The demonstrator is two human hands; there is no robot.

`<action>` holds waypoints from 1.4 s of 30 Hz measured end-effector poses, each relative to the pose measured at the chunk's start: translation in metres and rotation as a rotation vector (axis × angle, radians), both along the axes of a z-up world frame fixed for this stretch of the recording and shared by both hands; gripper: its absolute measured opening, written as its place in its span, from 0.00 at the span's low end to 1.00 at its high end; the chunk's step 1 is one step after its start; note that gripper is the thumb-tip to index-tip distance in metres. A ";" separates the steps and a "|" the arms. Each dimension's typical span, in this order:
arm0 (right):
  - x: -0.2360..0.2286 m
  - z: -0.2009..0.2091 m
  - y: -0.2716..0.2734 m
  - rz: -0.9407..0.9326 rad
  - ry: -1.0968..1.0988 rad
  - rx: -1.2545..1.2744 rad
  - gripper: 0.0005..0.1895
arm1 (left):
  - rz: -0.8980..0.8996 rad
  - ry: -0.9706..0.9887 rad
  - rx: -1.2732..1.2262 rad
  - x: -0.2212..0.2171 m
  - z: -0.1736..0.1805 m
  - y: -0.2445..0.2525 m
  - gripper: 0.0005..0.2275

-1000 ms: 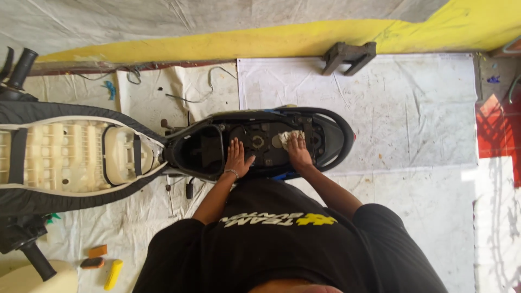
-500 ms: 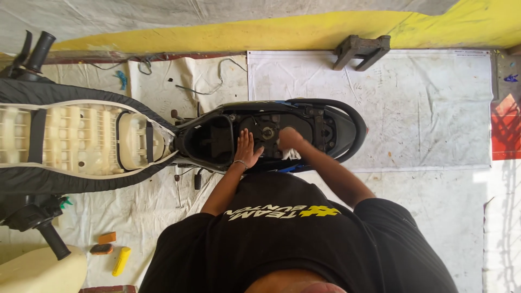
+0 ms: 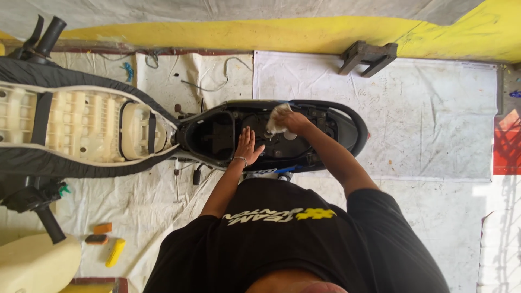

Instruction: The person wipes the interior of a motorcycle's open storage compartment using a white cloth. They systematically clean the inner surfaces and edges of the compartment while standing in a workshop environment.

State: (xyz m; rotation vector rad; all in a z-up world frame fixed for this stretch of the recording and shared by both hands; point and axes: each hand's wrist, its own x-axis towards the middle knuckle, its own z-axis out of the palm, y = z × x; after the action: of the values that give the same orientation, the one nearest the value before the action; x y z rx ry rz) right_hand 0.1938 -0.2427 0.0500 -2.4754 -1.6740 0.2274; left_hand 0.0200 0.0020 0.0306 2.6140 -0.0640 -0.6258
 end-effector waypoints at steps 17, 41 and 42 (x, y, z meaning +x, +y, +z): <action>-0.185 -0.025 0.012 -0.658 -0.026 -0.329 0.34 | -0.145 0.188 0.026 0.022 -0.010 0.006 0.46; -0.130 0.073 -0.063 -0.825 0.023 0.586 0.14 | -0.229 -0.242 -0.435 0.163 0.073 -0.121 0.28; -0.136 0.074 -0.064 -0.734 -0.058 0.475 0.11 | -0.436 -0.355 -0.375 0.167 0.047 -0.130 0.26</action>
State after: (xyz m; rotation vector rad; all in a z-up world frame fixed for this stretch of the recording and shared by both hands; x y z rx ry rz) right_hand 0.0581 -0.3063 0.1238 -2.5095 -0.6247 -0.2928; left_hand 0.1872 -0.1285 0.0779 2.3165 -0.7970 -0.2428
